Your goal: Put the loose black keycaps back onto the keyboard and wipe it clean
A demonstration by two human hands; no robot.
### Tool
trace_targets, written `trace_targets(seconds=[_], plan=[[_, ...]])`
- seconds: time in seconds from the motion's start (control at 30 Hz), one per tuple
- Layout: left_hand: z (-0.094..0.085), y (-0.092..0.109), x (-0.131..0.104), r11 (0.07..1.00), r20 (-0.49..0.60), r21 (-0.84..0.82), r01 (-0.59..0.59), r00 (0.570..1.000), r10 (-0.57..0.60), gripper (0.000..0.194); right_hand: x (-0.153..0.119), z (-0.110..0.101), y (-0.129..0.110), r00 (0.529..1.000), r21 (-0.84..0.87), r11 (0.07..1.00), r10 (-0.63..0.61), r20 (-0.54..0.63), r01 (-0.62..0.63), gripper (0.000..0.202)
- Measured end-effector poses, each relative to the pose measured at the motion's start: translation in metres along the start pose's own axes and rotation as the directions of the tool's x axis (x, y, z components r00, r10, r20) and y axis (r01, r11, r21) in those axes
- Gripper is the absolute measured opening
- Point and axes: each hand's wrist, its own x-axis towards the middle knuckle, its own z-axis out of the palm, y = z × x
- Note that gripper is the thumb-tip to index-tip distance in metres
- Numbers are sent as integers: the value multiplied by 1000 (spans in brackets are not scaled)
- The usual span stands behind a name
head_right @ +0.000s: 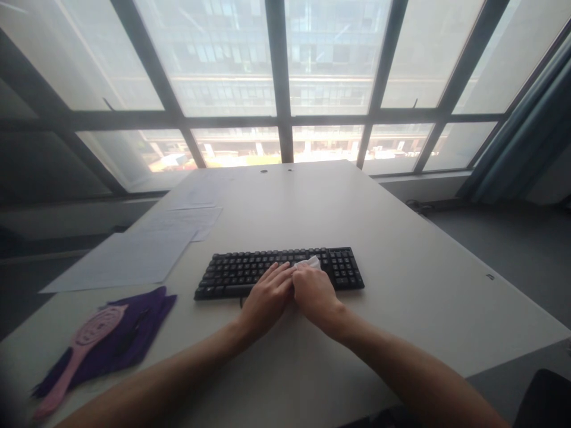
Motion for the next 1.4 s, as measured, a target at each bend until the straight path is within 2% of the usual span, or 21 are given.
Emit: trace_targets(seconds=[0.13,0.27,0.43,0.57,0.73,0.9,1.07,1.23,1.4], plan=[[1,2,0,1000,-13,-8,6,1000,-6,40,-1,1,-1,1000,-1,1000,11,-25,-11,38],[4,3,2,997,-44,65,47,998,-44,47,7,9,11,993,54,997,-45,-112,51,46],[7,1,4,991,-24,83,101,995,-99,48,14,13,20,989,81,987,-130,-73,136,55],[6,1,3,995,-7,50,87,996,-87,47,10,10,13,995,43,995,-84,-61,87,51],[6,2,2,1000,23,6,14,1000,-14,51,7,-1,9,996,-21,997,71,-44,-72,36],[8,2,3,1000,10,16,2,1000,-2,52,20,-1,33,987,-16,997,68,-148,-71,44],[12,-1,1,1000,-7,15,-1,1000,1,50,29,2,52,991,-14,995,96,-89,-98,43],[12,0,2,1000,59,26,12,998,-14,50,21,-2,47,996,-63,996,67,-60,-71,44],[11,1,2,1000,84,16,1,997,-2,53,-7,-2,46,998,-36,999,2,-66,-4,50]])
